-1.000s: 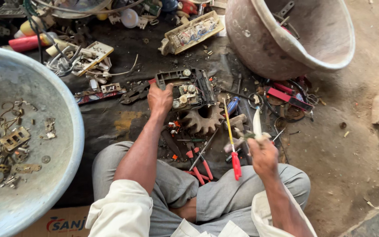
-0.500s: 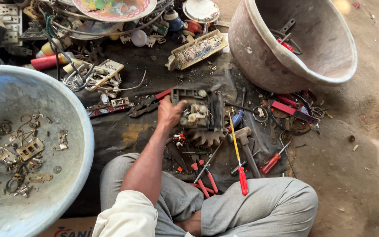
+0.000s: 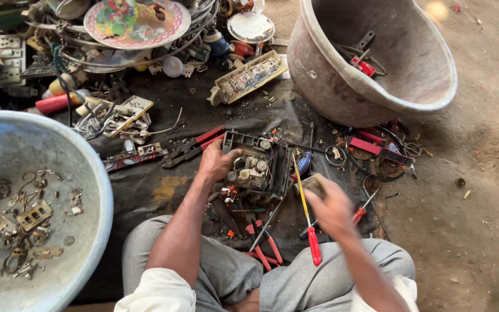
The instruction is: The person sits on the ground and uses a screwdriver to remove screws from a metal casing, then takes apart the internal components of a device including a large gear.
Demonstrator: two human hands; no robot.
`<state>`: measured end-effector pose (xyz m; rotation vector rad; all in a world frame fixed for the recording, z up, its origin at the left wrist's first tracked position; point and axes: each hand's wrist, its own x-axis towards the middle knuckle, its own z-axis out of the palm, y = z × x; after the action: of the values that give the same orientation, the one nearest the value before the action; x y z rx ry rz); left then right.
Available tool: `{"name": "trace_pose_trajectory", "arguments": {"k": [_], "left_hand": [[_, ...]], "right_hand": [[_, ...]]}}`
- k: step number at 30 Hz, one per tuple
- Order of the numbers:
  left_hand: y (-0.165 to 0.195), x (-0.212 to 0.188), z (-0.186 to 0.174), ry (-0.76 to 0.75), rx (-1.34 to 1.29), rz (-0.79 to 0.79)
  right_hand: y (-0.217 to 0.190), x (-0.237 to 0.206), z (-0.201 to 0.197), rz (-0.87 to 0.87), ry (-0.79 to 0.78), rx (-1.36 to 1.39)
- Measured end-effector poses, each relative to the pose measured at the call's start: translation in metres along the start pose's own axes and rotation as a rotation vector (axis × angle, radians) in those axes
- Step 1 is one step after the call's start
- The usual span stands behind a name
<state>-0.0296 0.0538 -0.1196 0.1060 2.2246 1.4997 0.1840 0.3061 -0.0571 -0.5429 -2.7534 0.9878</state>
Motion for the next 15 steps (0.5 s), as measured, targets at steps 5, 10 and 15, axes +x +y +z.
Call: {"name": "trace_pose_trajectory", "arguments": {"k": [5, 10, 15], "left_hand": [[0.004, -0.006, -0.002, -0.119, -0.132, 0.099], [0.009, -0.011, 0.005, -0.051, -0.024, 0.140], [0.013, -0.021, 0.015, 0.022, 0.041, 0.126]], "right_hand": [[-0.039, 0.061, 0.064, 0.389, -0.055, 0.697], [-0.046, 0.065, 0.067, 0.482, 0.058, 0.839], [-0.034, 0.065, 0.071, 0.304, 0.133, 0.560]]}}
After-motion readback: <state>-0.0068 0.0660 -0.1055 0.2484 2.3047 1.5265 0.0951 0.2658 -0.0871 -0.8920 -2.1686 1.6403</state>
